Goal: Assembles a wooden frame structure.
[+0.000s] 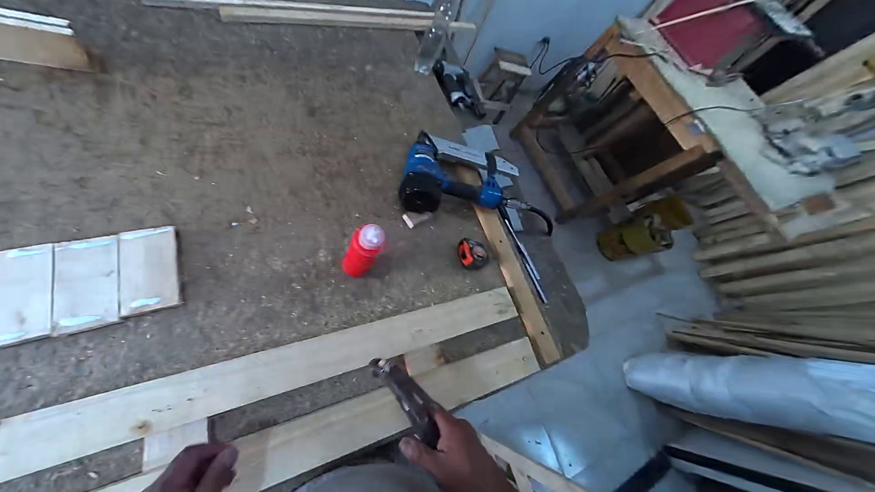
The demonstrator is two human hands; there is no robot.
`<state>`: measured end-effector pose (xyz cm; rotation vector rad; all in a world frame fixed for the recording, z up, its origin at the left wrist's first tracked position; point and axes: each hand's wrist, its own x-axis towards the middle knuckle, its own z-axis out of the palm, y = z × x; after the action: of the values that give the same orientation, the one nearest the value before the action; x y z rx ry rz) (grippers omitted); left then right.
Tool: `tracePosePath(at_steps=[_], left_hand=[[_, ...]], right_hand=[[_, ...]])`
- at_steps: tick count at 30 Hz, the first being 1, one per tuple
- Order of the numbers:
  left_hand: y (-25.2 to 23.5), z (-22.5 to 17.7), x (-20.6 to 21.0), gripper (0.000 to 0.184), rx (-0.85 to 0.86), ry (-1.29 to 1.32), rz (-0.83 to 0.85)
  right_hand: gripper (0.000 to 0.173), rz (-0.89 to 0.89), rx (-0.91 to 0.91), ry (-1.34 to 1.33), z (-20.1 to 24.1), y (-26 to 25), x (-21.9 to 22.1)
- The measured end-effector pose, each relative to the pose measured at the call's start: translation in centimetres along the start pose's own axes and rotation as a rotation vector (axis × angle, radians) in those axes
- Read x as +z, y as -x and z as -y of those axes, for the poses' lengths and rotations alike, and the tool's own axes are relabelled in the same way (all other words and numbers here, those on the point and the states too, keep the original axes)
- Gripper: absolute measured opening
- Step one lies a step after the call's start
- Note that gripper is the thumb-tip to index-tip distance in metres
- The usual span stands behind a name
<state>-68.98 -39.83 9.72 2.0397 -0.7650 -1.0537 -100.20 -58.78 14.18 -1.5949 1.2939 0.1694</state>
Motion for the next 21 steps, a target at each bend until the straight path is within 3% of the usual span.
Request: tracePosePath(at_steps=[3, 8, 16, 21], left_hand=[[-4.2, -3.8, 5.1, 0.033, 0.230, -0.234, 0.034], [-12.3, -4.7, 10.9, 0.037, 0.491, -0.506, -0.155], [-15.3, -2.4, 13.0, 0.062, 0.349, -0.793, -0.205], [-15.9, -2.4, 13.3, 0.065, 0.326, -0.838, -0.226]], right_hand=[[0.052, -0.176, 0.036, -0.066, -3.3, 0.2, -3.3], [0.039, -0.281, -0.036, -0.109, -4.2, -0.5, -7.4], [0.038, -0.026, 0.260, -0.023, 1.9, -4.3, -10.1], [0.035, -0.030, 0.180, 0.017, 7.0, -6.8, -12.0]])
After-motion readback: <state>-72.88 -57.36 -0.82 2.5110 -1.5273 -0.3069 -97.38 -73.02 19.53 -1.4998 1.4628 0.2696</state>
